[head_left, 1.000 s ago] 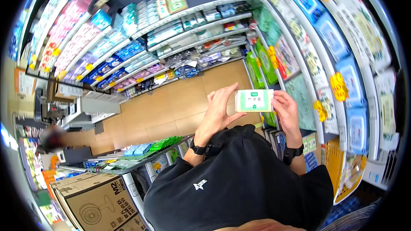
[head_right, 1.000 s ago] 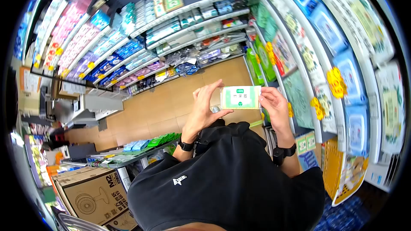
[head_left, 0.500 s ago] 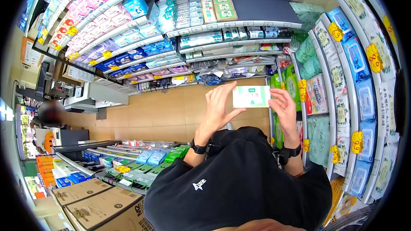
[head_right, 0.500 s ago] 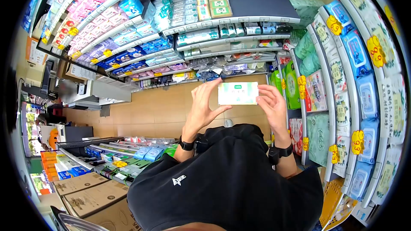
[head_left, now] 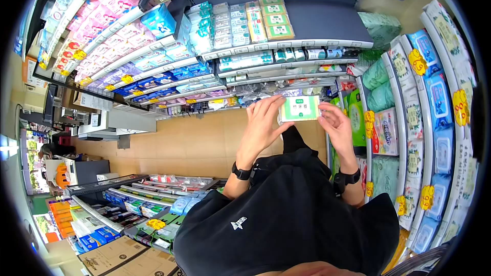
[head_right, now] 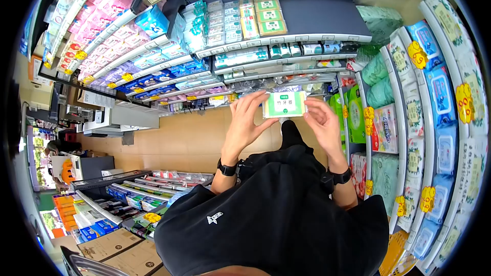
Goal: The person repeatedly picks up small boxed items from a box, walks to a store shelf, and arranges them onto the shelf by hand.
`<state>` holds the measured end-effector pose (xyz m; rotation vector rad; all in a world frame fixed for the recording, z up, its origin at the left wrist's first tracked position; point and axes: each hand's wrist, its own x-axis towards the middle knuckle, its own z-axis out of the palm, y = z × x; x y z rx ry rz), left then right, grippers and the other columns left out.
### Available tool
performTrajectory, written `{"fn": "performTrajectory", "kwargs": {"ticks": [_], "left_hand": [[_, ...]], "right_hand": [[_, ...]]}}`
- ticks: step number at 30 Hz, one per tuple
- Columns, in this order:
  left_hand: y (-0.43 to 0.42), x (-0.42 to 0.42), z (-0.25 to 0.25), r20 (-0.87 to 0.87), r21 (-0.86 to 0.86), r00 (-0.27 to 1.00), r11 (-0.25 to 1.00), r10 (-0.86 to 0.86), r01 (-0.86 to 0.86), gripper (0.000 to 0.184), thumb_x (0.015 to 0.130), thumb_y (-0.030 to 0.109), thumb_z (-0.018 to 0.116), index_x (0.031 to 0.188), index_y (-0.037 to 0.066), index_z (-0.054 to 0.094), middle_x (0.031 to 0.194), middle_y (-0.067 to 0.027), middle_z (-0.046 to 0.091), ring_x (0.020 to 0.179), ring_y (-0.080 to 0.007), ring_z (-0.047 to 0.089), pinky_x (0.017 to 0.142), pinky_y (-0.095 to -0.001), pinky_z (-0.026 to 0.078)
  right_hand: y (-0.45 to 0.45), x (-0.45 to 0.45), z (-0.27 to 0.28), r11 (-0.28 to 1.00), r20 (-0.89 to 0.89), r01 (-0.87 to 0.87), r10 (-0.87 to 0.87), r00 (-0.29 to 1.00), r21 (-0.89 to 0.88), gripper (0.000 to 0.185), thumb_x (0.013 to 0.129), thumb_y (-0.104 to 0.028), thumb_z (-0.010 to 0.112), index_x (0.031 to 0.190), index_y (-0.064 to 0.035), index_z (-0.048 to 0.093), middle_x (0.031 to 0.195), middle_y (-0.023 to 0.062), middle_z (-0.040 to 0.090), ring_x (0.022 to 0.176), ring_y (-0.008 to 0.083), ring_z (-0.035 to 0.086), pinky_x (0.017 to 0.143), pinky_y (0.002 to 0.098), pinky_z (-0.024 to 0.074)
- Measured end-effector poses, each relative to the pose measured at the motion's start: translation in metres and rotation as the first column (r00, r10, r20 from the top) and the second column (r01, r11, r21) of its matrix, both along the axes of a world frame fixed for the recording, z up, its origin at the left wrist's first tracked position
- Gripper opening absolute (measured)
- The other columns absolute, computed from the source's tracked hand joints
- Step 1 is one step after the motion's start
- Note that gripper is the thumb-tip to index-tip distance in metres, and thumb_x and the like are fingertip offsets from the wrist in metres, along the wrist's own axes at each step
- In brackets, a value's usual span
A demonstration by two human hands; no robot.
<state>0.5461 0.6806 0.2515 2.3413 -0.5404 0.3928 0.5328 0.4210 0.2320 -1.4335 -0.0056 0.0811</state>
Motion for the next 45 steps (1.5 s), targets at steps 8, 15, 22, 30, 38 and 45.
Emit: {"fn": "performTrajectory", "kwargs": {"ticks": [8, 15, 22, 30, 38, 45], "left_hand": [[-0.002, 0.112, -0.004, -0.012, 0.022, 1.0, 1.0, 0.009, -0.009, 0.062, 0.084, 0.034, 0.086, 0.135, 0.009, 0.062, 0.139, -0.0086, 0.061, 0.128, -0.0299, 0.055, 0.108, -0.044, 0.035], [-0.006, 0.216, -0.026, -0.016, 0.058, 0.999, 0.998, 0.038, -0.038, 0.06, 0.083, 0.031, 0.086, 0.133, 0.008, 0.062, 0.135, -0.0102, 0.062, 0.127, -0.032, 0.056, 0.107, -0.0449, 0.037], [-0.004, 0.308, -0.057, -0.019, 0.137, 0.999, 0.99, 0.026, -0.023, 0.061, 0.081, 0.033, 0.083, 0.132, 0.007, 0.062, 0.132, -0.0124, 0.062, 0.127, -0.032, 0.054, 0.106, -0.0459, 0.036], [-0.005, 0.357, -0.079, -0.076, 0.165, 0.992, 0.982, 0.105, -0.091, 0.063, 0.081, 0.035, 0.081, 0.132, 0.004, 0.061, 0.133, -0.0153, 0.06, 0.13, -0.034, 0.051, 0.11, -0.0507, 0.033], [-0.007, 0.393, -0.087, -0.049, 0.201, 0.994, 0.976, 0.093, -0.082, 0.061, 0.086, 0.04, 0.077, 0.133, 0.004, 0.061, 0.137, -0.0146, 0.059, 0.133, -0.0345, 0.047, 0.111, -0.0527, 0.031], [-0.003, 0.409, -0.1, -0.017, 0.257, 0.993, 0.96, 0.117, -0.109, 0.053, 0.089, 0.034, 0.075, 0.132, 0.005, 0.064, 0.142, -0.0134, 0.056, 0.133, -0.0362, 0.047, 0.111, -0.054, 0.031]], "right_hand": [[0.003, 0.118, -0.023, 0.992, 0.141, 0.005, 0.014, 0.99, -0.13, 0.038, 0.092, 0.008, 0.07, 0.129, 0.0023, 0.065, 0.144, 0.0118, 0.058, 0.121, 0.0192, 0.066, 0.101, 0.0303, 0.0535], [0.002, 0.225, -0.052, 0.966, 0.218, 0.002, 0.057, 0.974, -0.258, 0.038, 0.092, 0.006, 0.07, 0.129, 0.0019, 0.066, 0.145, 0.0127, 0.058, 0.121, 0.0216, 0.067, 0.1, 0.0331, 0.0564], [0.01, 0.318, -0.087, 0.954, 0.254, 0.051, 0.027, 0.967, -0.297, 0.032, 0.093, 0.005, 0.07, 0.125, 0.0038, 0.069, 0.136, 0.0126, 0.065, 0.111, 0.0225, 0.072, 0.096, 0.0325, 0.0591], [0.016, 0.375, -0.11, 0.943, 0.209, 0.073, -0.003, 0.978, -0.324, 0.027, 0.095, 0.001, 0.069, 0.122, 0.0049, 0.071, 0.129, 0.0115, 0.071, 0.106, 0.0212, 0.074, 0.093, 0.0307, 0.059], [0.022, 0.409, -0.112, 0.917, 0.207, 0.126, -0.049, 0.977, -0.378, 0.026, 0.096, 0.001, 0.069, 0.121, 0.003, 0.072, 0.125, 0.0094, 0.073, 0.104, 0.0182, 0.074, 0.091, 0.0291, 0.0584], [0.032, 0.426, -0.119, 0.914, 0.257, 0.169, -0.075, 0.964, -0.368, 0.026, 0.094, 0.002, 0.07, 0.12, 0.0012, 0.072, 0.124, 0.0104, 0.073, 0.099, 0.0212, 0.075, 0.087, 0.0309, 0.0606]]}}
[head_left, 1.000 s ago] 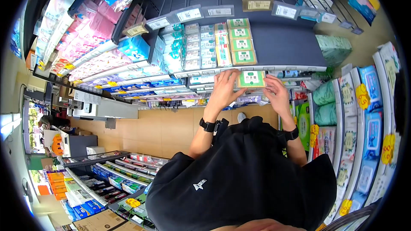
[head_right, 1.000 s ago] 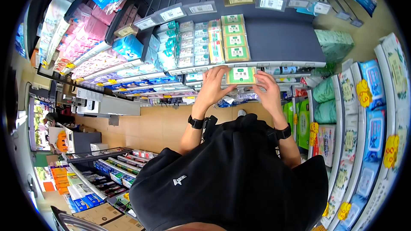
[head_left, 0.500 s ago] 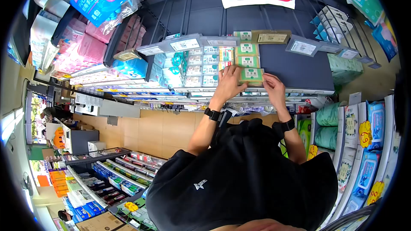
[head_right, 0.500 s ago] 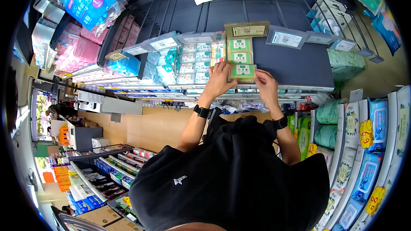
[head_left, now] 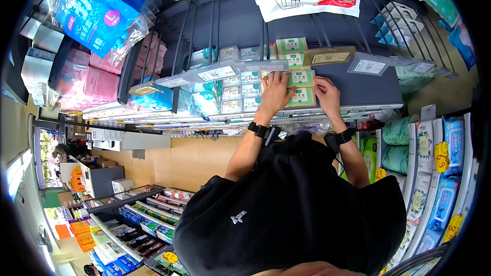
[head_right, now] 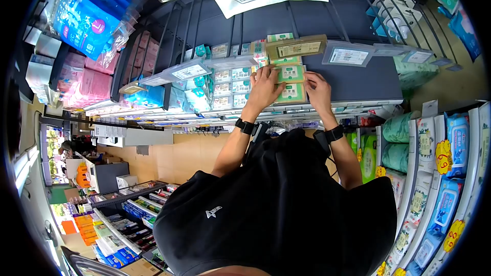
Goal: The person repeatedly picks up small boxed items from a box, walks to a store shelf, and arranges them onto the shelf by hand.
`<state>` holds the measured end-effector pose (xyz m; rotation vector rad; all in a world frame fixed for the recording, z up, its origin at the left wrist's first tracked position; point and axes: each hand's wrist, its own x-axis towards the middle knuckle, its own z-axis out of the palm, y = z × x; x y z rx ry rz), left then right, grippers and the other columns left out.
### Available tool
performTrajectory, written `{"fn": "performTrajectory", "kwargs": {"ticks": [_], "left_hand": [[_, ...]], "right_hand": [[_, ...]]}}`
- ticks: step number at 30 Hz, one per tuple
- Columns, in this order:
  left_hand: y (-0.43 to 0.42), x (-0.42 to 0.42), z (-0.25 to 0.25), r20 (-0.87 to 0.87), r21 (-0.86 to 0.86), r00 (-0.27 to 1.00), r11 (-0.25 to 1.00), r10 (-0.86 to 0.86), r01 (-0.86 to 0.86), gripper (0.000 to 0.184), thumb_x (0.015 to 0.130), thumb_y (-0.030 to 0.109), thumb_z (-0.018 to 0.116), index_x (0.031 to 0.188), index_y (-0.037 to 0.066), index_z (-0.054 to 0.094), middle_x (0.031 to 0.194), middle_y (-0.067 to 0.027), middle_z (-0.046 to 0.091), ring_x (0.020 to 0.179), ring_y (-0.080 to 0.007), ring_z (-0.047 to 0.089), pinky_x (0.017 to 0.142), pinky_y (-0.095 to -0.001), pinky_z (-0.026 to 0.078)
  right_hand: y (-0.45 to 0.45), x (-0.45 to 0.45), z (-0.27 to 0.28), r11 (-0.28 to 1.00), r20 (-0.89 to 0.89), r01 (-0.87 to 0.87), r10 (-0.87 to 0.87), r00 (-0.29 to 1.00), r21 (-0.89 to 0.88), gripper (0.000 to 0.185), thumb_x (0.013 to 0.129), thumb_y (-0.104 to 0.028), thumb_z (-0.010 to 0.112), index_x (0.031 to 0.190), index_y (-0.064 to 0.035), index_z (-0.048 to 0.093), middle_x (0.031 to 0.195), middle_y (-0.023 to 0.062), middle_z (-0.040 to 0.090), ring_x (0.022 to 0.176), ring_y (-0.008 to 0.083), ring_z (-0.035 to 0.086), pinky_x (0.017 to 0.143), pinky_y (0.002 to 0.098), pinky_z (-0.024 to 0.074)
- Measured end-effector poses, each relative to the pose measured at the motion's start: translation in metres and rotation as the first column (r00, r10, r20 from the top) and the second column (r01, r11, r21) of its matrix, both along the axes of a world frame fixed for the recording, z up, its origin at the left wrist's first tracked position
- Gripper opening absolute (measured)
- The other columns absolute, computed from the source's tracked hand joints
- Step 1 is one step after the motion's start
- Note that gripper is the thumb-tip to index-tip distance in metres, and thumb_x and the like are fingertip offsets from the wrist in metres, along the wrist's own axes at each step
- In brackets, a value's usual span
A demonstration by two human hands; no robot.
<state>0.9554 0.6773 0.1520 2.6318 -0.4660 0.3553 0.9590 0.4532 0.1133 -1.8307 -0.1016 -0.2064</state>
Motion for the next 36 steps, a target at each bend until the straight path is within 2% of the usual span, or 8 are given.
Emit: {"fn": "performTrajectory", "kwargs": {"ticks": [10, 17, 19, 22, 24, 27, 29, 36], "left_hand": [[0.0, -0.006, -0.002, -0.026, -0.031, 0.997, 0.997, 0.072, -0.073, 0.048, 0.087, 0.023, 0.076, 0.131, 0.006, 0.065, 0.142, -0.0128, 0.055, 0.133, -0.0357, 0.048, 0.11, -0.0559, 0.031], [-0.006, -0.012, -0.006, 0.001, -0.046, 0.991, 0.99, 0.133, -0.132, 0.047, 0.089, 0.022, 0.075, 0.132, 0.006, 0.064, 0.144, -0.0129, 0.054, 0.133, -0.0358, 0.048, 0.11, -0.0569, 0.031], [-0.008, -0.02, 0.002, 0.043, -0.104, 0.988, 0.985, 0.146, -0.141, 0.047, 0.091, 0.023, 0.074, 0.133, 0.006, 0.063, 0.145, -0.0132, 0.054, 0.134, -0.0362, 0.048, 0.11, -0.0559, 0.03], [-0.009, -0.038, 0.018, -0.02, -0.158, 0.982, 0.97, 0.186, -0.186, 0.046, 0.094, 0.025, 0.073, 0.134, 0.006, 0.062, 0.143, -0.0127, 0.056, 0.135, -0.0359, 0.048, 0.111, -0.0545, 0.029], [-0.007, -0.047, 0.021, -0.045, -0.199, 0.981, 0.961, 0.189, -0.194, 0.044, 0.095, 0.026, 0.072, 0.134, 0.007, 0.062, 0.142, -0.0123, 0.057, 0.134, -0.0351, 0.049, 0.111, -0.0537, 0.029], [-0.012, -0.068, 0.03, -0.072, -0.25, 0.977, 0.945, 0.201, -0.213, 0.041, 0.097, 0.027, 0.07, 0.133, 0.007, 0.063, 0.141, -0.0114, 0.058, 0.134, -0.0335, 0.05, 0.112, -0.0519, 0.028], [-0.017, -0.079, 0.044, -0.082, -0.269, 0.977, 0.94, 0.196, -0.211, 0.039, 0.098, 0.026, 0.07, 0.133, 0.009, 0.063, 0.142, -0.0102, 0.059, 0.134, -0.0318, 0.051, 0.113, -0.0481, 0.028], [-0.025, -0.121, 0.076, -0.108, -0.371, 0.991, 0.921, 0.085, -0.12, 0.039, 0.097, 0.025, 0.071, 0.131, 0.007, 0.065, 0.14, -0.0107, 0.06, 0.13, -0.0304, 0.054, 0.112, -0.0465, 0.03]], "right_hand": [[0.006, 0.006, 0.0, 0.992, 0.022, -0.034, 0.037, 0.999, -0.124, 0.029, 0.093, -0.002, 0.071, 0.122, -0.0012, 0.07, 0.129, 0.0114, 0.07, 0.107, 0.0273, 0.073, 0.088, 0.0339, 0.0617], [0.003, 0.002, 0.006, 0.988, 0.006, -0.084, 0.085, 0.996, -0.132, 0.033, 0.092, -0.003, 0.071, 0.125, -0.0038, 0.069, 0.135, 0.0105, 0.067, 0.112, 0.0296, 0.07, 0.089, 0.0354, 0.0605], [0.003, -0.003, 0.012, 0.988, 0.024, -0.089, 0.093, 0.995, -0.129, 0.035, 0.092, -0.004, 0.072, 0.127, -0.0047, 0.068, 0.136, 0.0108, 0.067, 0.113, 0.0299, 0.07, 0.089, 0.0357, 0.0602], [0.0, -0.017, 0.032, 0.983, 0.039, -0.122, 0.129, 0.991, -0.134, 0.038, 0.094, -0.005, 0.071, 0.131, -0.0053, 0.067, 0.135, 0.0112, 0.067, 0.114, 0.0276, 0.069, 0.088, 0.0352, 0.0592], [-0.002, -0.032, 0.054, 0.951, -0.057, -0.305, 0.307, 0.95, 0.045, 0.039, 0.096, -0.006, 0.069, 0.134, -0.0045, 0.065, 0.133, 0.0116, 0.067, 0.115, 0.0236, 0.067, 0.09, 0.0341, 0.0571], [-0.007, -0.053, 0.064, 0.901, -0.014, -0.411, 0.417, 0.909, 0.139, 0.04, 0.098, -0.006, 0.067, 0.137, -0.0031, 0.063, 0.135, 0.0108, 0.066, 0.117, 0.0205, 0.065, 0.093, 0.0329, 0.0548], [-0.013, -0.066, 0.072, 0.885, -0.019, -0.429, 0.439, 0.898, 0.184, 0.04, 0.098, -0.005, 0.066, 0.138, -0.0024, 0.063, 0.136, 0.0108, 0.066, 0.119, 0.0201, 0.064, 0.095, 0.0326, 0.0538], [-0.033, -0.117, 0.09, 0.886, -0.017, -0.381, 0.399, 0.917, 0.266, 0.042, 0.099, -0.004, 0.063, 0.14, 0.0013, 0.059, 0.14, 0.012, 0.063, 0.129, 0.0185, 0.058, 0.1, 0.032, 0.0501]]}}
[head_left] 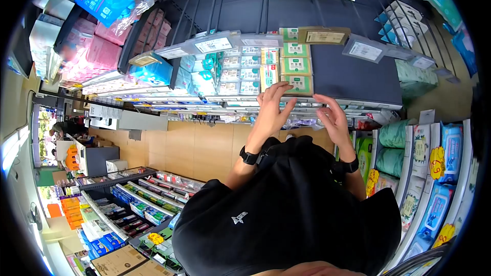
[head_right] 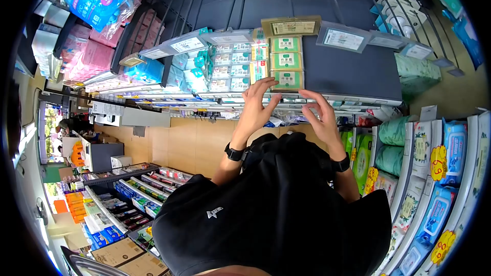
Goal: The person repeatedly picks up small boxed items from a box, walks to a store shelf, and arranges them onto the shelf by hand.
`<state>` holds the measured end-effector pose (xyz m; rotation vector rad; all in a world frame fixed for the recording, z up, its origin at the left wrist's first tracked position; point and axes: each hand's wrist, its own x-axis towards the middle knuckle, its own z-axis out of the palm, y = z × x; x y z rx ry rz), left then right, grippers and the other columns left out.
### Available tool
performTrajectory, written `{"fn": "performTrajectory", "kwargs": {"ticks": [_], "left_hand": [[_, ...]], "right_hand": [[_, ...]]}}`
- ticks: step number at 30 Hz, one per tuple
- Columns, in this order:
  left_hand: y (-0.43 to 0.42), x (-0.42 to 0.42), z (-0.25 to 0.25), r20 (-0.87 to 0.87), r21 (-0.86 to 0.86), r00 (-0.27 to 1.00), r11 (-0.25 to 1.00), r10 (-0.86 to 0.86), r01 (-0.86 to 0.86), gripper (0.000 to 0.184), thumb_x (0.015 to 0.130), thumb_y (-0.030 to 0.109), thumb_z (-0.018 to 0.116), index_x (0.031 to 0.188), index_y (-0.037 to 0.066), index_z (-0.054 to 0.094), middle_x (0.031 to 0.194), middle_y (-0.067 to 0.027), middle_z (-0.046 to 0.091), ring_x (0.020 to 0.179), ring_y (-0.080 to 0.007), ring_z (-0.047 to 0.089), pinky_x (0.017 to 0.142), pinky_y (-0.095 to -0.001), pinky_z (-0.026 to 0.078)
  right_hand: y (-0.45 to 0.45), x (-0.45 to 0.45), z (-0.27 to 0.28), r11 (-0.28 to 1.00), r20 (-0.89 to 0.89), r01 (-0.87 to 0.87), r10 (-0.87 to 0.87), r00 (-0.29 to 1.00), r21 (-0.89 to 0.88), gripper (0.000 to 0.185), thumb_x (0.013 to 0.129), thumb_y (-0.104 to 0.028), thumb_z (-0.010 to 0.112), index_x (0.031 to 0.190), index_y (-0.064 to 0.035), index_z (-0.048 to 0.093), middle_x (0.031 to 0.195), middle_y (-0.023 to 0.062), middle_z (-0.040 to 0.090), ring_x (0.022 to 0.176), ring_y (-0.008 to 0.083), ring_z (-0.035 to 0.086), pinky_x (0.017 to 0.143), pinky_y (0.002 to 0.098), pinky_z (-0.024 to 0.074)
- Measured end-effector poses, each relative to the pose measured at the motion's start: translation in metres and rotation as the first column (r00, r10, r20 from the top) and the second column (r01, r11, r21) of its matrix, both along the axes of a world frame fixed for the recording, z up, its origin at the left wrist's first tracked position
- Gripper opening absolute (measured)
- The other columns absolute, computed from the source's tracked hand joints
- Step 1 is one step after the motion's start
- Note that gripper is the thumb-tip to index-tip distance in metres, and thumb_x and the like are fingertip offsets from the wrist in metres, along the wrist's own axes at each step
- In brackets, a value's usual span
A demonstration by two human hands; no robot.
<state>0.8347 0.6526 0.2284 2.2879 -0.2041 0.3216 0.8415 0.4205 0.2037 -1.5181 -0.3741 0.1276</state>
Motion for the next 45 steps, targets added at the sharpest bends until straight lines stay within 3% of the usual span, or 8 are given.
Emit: {"fn": "performTrajectory", "kwargs": {"ticks": [12, 15, 18, 24, 28, 30, 32, 45], "left_hand": [[0.014, -0.091, 0.029, -0.012, -0.052, 1.0, 0.999, -0.003, 0.002, 0.035, 0.097, 0.023, 0.071, 0.129, 0.011, 0.067, 0.139, -0.0091, 0.064, 0.13, -0.0317, 0.057, 0.11, -0.0442, 0.035], [0.015, -0.122, 0.03, 0.044, -0.118, 0.999, 0.993, -0.008, 0.013, 0.03, 0.096, 0.02, 0.073, 0.123, 0.007, 0.07, 0.131, -0.012, 0.069, 0.123, -0.0347, 0.063, 0.104, -0.0432, 0.043], [0.019, -0.15, 0.025, 0.044, -0.171, 0.999, 0.985, -0.026, 0.033, 0.03, 0.098, 0.021, 0.071, 0.125, 0.009, 0.068, 0.132, -0.0084, 0.067, 0.123, -0.0296, 0.061, 0.106, -0.042, 0.036], [0.021, -0.205, 0.026, 0.083, -0.36, 0.993, 0.931, 0.09, -0.054, 0.016, 0.101, 0.017, 0.065, 0.11, 0.005, 0.07, 0.113, -0.0116, 0.074, 0.108, -0.0317, 0.068, 0.097, -0.0402, 0.045], [0.016, -0.245, 0.023, 0.08, -0.334, 0.997, 0.942, 0.002, 0.025, 0.017, 0.102, 0.017, 0.065, 0.109, 0.002, 0.071, 0.114, -0.0114, 0.074, 0.111, -0.0307, 0.068, 0.1, -0.0396, 0.045], [0.009, -0.269, 0.028, -0.066, -0.536, 0.992, 0.843, -0.108, 0.056, 0.019, 0.102, 0.018, 0.066, 0.112, 0.002, 0.07, 0.118, -0.0109, 0.074, 0.115, -0.0289, 0.068, 0.103, -0.039, 0.045], [0.003, -0.289, 0.033, -0.077, -0.568, 0.983, 0.817, -0.167, 0.095, 0.02, 0.102, 0.018, 0.066, 0.115, 0.003, 0.07, 0.12, -0.0106, 0.074, 0.118, -0.0274, 0.067, 0.106, -0.0389, 0.044], [-0.065, -0.36, 0.044, -0.046, -0.449, 0.837, 0.76, -0.545, 0.47, 0.021, 0.099, 0.015, 0.068, 0.118, 0.006, 0.069, 0.12, -0.0103, 0.072, 0.116, -0.0277, 0.067, 0.103, -0.0387, 0.043]], "right_hand": [[0.005, -0.09, 0.029, 1.0, -0.046, 0.018, -0.017, 0.999, 0.023, 0.046, 0.1, -0.004, 0.062, 0.145, -0.0013, 0.054, 0.139, 0.0125, 0.063, 0.12, 0.0183, 0.061, 0.101, 0.0331, 0.0488], [0.009, -0.122, 0.031, 0.999, -0.042, -0.001, 0.003, 0.999, 0.048, 0.048, 0.1, -0.008, 0.062, 0.146, -0.0011, 0.052, 0.139, 0.012, 0.061, 0.12, 0.017, 0.06, 0.1, 0.031, 0.0478], [0.011, -0.162, 0.037, 0.998, -0.053, 0.018, -0.015, 0.998, 0.061, 0.048, 0.099, -0.005, 0.064, 0.146, -0.0022, 0.053, 0.137, 0.0121, 0.063, 0.12, 0.0187, 0.062, 0.102, 0.0335, 0.0484], [0.007, -0.245, 0.045, 0.994, -0.074, 0.104, -0.103, 0.992, 0.021, 0.049, 0.098, -0.006, 0.064, 0.146, -0.0022, 0.053, 0.137, 0.0121, 0.064, 0.116, 0.0184, 0.063, 0.1, 0.0333, 0.0489], [0.002, -0.3, 0.037, 0.983, -0.091, 0.186, -0.184, 0.979, 0.013, 0.049, 0.098, -0.004, 0.063, 0.146, -0.0015, 0.053, 0.136, 0.0125, 0.064, 0.115, 0.0186, 0.064, 0.101, 0.0337, 0.0493], [0.002, -0.329, 0.036, 0.972, -0.104, 0.235, -0.232, 0.967, 0.012, 0.049, 0.098, -0.003, 0.063, 0.145, -0.0004, 0.053, 0.134, 0.0131, 0.064, 0.115, 0.0188, 0.064, 0.101, 0.0343, 0.0501], [0.002, -0.359, 0.039, 0.958, -0.115, 0.285, -0.286, 0.951, -0.02, 0.049, 0.097, -0.003, 0.062, 0.145, 0.001, 0.053, 0.134, 0.0137, 0.064, 0.114, 0.0192, 0.064, 0.101, 0.0348, 0.0507], [-0.024, -0.505, 0.052, 0.768, -0.093, 0.64, -0.635, 0.767, 0.035, 0.046, 0.1, -0.007, 0.062, 0.144, 0.0023, 0.051, 0.13, 0.0131, 0.065, 0.111, 0.0169, 0.064, 0.095, 0.032, 0.051]]}}
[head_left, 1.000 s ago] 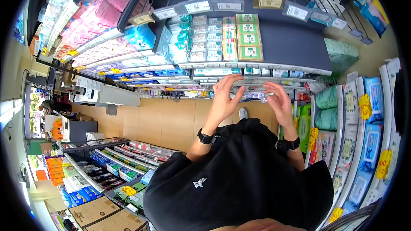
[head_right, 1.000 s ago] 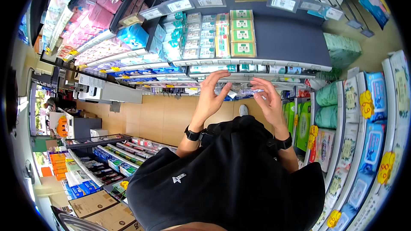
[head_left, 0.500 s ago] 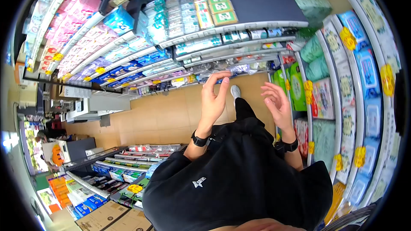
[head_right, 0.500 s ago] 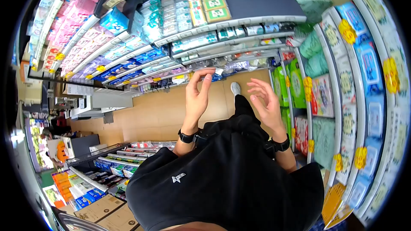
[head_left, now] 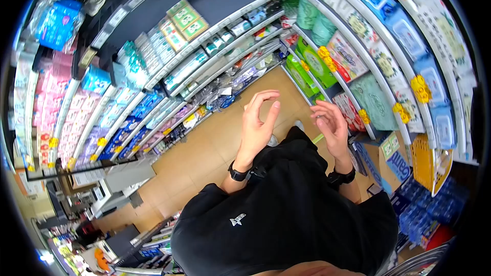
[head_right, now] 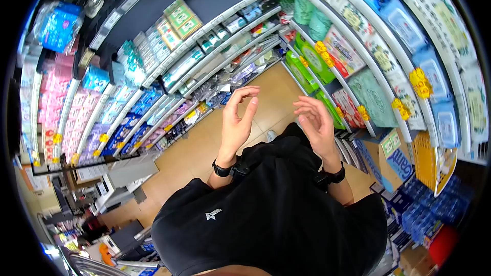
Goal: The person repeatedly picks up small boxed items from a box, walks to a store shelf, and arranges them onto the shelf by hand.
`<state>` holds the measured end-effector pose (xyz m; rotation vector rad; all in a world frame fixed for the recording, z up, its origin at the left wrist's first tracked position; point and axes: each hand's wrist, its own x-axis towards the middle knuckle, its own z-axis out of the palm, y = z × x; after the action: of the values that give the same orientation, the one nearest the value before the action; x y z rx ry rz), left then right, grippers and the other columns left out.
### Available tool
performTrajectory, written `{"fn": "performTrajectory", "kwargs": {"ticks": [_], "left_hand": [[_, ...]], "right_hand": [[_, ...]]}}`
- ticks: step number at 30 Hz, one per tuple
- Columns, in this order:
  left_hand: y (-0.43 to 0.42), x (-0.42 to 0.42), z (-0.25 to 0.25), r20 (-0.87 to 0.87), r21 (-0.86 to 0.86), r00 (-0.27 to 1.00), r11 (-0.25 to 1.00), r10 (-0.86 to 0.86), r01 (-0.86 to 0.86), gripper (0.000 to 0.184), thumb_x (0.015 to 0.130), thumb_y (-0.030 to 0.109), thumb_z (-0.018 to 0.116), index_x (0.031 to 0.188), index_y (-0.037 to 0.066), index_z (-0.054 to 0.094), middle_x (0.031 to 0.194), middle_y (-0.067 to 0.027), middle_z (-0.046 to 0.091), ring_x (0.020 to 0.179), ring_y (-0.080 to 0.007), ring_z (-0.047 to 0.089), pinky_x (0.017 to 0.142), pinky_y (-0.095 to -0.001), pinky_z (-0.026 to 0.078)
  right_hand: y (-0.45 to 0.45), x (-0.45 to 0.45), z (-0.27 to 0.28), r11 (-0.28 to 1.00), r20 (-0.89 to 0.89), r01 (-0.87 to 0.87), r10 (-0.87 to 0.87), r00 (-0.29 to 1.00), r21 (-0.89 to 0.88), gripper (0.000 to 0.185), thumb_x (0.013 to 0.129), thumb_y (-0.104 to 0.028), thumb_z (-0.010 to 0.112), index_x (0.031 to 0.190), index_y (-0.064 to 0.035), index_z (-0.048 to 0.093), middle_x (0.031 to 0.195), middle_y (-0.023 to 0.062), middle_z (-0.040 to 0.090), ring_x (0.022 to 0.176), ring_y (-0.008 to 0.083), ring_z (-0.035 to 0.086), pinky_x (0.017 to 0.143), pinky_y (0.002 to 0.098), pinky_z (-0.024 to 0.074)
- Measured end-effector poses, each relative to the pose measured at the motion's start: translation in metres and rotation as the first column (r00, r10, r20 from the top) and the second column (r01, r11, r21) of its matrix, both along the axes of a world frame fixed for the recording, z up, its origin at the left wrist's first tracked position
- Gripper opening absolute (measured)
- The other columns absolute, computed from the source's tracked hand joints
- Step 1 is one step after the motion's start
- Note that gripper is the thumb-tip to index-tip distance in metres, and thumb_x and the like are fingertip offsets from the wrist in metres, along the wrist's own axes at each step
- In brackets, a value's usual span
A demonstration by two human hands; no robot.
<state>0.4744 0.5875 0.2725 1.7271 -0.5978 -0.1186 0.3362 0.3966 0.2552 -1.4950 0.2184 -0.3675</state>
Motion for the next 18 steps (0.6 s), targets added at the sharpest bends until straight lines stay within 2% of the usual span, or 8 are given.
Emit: {"fn": "performTrajectory", "kwargs": {"ticks": [4, 7, 11, 13, 18], "left_hand": [[-0.024, -0.015, 0.001, 0.002, 0.073, 0.993, 0.99, -0.119, 0.118, 0.022, 0.099, 0.017, 0.069, 0.118, 0.008, 0.07, 0.109, -0.0082, 0.072, 0.108, -0.0254, 0.067, 0.102, -0.0382, 0.042], [-0.043, -0.027, 0.003, -0.009, 0.054, 0.983, 0.981, -0.186, 0.186, 0.023, 0.099, 0.018, 0.069, 0.119, 0.008, 0.07, 0.105, -0.0082, 0.073, 0.106, -0.0251, 0.068, 0.101, -0.0376, 0.043], [-0.072, -0.048, 0.009, 0.017, 0.067, 0.958, 0.956, -0.288, 0.286, 0.023, 0.098, 0.018, 0.07, 0.119, 0.008, 0.071, 0.104, -0.0082, 0.073, 0.106, -0.0248, 0.068, 0.101, -0.0372, 0.043], [-0.09, -0.061, 0.012, 0.04, 0.103, 0.93, 0.928, -0.364, 0.359, 0.024, 0.099, 0.016, 0.069, 0.12, 0.006, 0.071, 0.108, -0.0073, 0.075, 0.107, -0.0205, 0.069, 0.102, -0.0351, 0.043], [-0.144, -0.104, 0.012, 0.066, 0.147, 0.851, 0.849, -0.521, 0.508, 0.023, 0.098, 0.016, 0.07, 0.119, 0.007, 0.072, 0.108, -0.0078, 0.075, 0.107, -0.0217, 0.069, 0.1, -0.0354, 0.045]], "right_hand": [[-0.006, -0.026, -0.005, 0.995, 0.006, 0.097, -0.097, 0.995, 0.012, 0.044, 0.101, -0.006, 0.061, 0.143, 0.0023, 0.052, 0.129, 0.013, 0.066, 0.11, 0.0162, 0.064, 0.095, 0.0316, 0.0514], [-0.013, -0.047, -0.002, 0.988, 0.022, 0.153, -0.154, 0.988, 0.026, 0.043, 0.101, -0.004, 0.061, 0.142, 0.0024, 0.052, 0.129, 0.0129, 0.066, 0.11, 0.0157, 0.064, 0.096, 0.0312, 0.051], [-0.028, -0.078, -0.002, 0.97, 0.043, 0.241, -0.242, 0.969, 0.041, 0.044, 0.099, 0.001, 0.063, 0.142, 0.0019, 0.053, 0.128, 0.0121, 0.066, 0.109, 0.0153, 0.064, 0.099, 0.0307, 0.05], [-0.037, -0.096, -0.004, 0.955, 0.047, 0.293, -0.295, 0.954, 0.044, 0.043, 0.099, 0.002, 0.063, 0.141, 0.0019, 0.054, 0.127, 0.0117, 0.066, 0.108, 0.0151, 0.064, 0.099, 0.0305, 0.0501], [-0.063, -0.156, -0.003, 0.906, 0.04, 0.422, -0.423, 0.905, 0.027, 0.042, 0.099, 0.002, 0.064, 0.14, 0.0018, 0.055, 0.126, 0.0104, 0.067, 0.106, 0.014, 0.065, 0.098, 0.0301, 0.0505]]}}
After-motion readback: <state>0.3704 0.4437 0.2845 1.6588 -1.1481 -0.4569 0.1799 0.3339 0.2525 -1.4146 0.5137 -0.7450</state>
